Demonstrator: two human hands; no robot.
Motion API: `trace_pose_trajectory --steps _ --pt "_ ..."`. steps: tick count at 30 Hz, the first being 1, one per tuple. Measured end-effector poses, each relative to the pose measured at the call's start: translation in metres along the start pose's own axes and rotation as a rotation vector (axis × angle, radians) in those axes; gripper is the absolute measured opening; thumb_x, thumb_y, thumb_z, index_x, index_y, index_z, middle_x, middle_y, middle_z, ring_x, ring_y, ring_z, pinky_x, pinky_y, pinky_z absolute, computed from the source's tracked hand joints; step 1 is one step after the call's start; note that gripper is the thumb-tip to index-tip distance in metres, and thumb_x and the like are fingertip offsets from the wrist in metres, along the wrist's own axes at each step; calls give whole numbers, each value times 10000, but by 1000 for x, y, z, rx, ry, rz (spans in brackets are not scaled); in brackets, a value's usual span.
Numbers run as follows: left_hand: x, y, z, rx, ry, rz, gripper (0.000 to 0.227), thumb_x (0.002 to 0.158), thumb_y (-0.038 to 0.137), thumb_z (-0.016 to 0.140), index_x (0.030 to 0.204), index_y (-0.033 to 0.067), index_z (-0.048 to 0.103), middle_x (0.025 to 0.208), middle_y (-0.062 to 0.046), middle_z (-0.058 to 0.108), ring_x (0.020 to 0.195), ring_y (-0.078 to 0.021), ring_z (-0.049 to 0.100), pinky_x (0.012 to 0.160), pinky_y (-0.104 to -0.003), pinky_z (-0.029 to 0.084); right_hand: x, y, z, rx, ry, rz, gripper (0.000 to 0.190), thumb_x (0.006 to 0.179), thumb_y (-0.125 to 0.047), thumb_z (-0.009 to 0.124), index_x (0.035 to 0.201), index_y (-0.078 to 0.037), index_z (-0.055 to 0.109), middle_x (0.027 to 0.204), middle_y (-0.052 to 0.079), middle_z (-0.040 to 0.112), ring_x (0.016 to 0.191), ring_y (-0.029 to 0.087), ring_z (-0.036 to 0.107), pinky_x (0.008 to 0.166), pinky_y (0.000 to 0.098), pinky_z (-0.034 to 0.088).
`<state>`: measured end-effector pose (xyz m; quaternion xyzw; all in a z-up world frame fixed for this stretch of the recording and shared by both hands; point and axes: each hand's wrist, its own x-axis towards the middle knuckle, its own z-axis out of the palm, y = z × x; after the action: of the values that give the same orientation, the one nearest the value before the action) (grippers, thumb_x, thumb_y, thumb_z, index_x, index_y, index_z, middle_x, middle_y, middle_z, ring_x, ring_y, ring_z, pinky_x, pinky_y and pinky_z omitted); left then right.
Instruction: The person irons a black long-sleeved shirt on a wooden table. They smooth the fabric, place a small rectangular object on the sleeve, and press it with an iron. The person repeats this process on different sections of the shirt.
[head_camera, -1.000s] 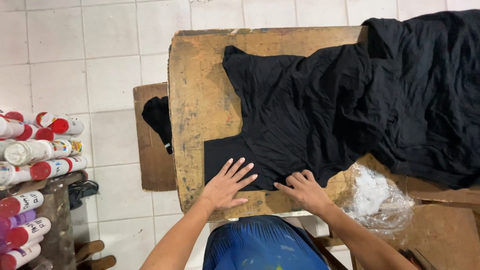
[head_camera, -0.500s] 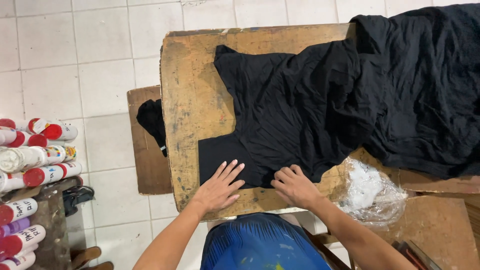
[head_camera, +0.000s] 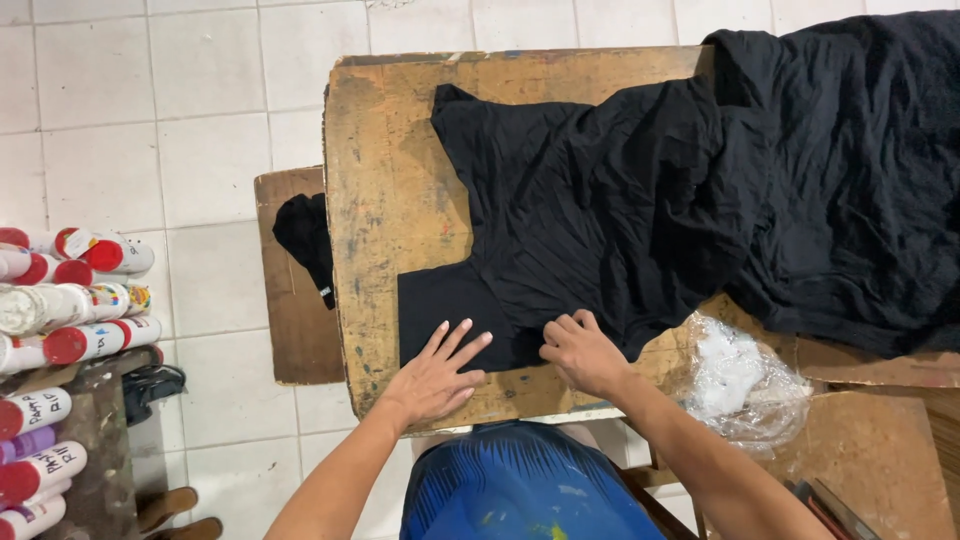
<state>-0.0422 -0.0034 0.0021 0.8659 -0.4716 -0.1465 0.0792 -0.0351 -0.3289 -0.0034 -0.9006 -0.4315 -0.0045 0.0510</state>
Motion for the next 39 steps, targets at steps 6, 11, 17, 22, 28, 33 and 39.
trace_pose_trajectory --steps 6,11,17,22,28,33,39 --pt "13 2 6 -19 87 31 526 985 431 460 1462 226 374 1696 -10 208 1560 -308 147 1269 -516 132 -7 -6 8 13 -69 -31 190 758 -141 639 861 -198 490 907 10 390 866 248 436 824 431 360" --pt "18 7 13 96 166 -35 799 936 551 453 1610 207 200 1721 -26 117 1575 -304 89 1291 -488 78 -1 -6 -6 23 -52 -35 103 866 -116 510 891 -198 453 917 19 371 850 246 425 822 409 363" --pt "16 5 3 52 67 32 692 967 553 412 1592 312 240 1712 19 115 1571 -348 53 1271 -549 70 2 -6 -15 31 -129 -48 150 920 -161 505 1025 -266 484 954 -12 386 769 210 429 730 369 365" --pt "12 10 2 45 3 132 611 1000 471 348 1588 380 209 1711 65 108 1569 -331 51 1266 -585 57 -6 -2 7 -1 -213 -81 146 882 -210 578 969 -275 481 992 -15 375 805 214 424 725 376 345" --pt "20 18 26 -44 56 214 701 991 363 379 1638 223 149 1714 12 154 1564 -300 133 1274 -492 149 -15 -5 11 44 -259 -59 150 862 -214 603 993 -258 544 1022 -6 415 865 224 473 749 387 372" --pt "28 18 17 76 159 -2 940 887 640 475 1629 151 168 1710 -98 119 1568 -379 76 1266 -562 86 -16 -10 -4 52 -287 -18 122 902 -173 604 988 -239 547 1045 0 425 850 210 476 754 368 373" --pt "-6 21 9 -30 140 164 762 929 529 475 1576 162 309 1695 -72 218 1557 -375 143 1259 -581 124 -13 -15 -15 76 -303 27 117 906 -149 611 988 -221 570 1063 -6 451 878 210 510 757 369 387"
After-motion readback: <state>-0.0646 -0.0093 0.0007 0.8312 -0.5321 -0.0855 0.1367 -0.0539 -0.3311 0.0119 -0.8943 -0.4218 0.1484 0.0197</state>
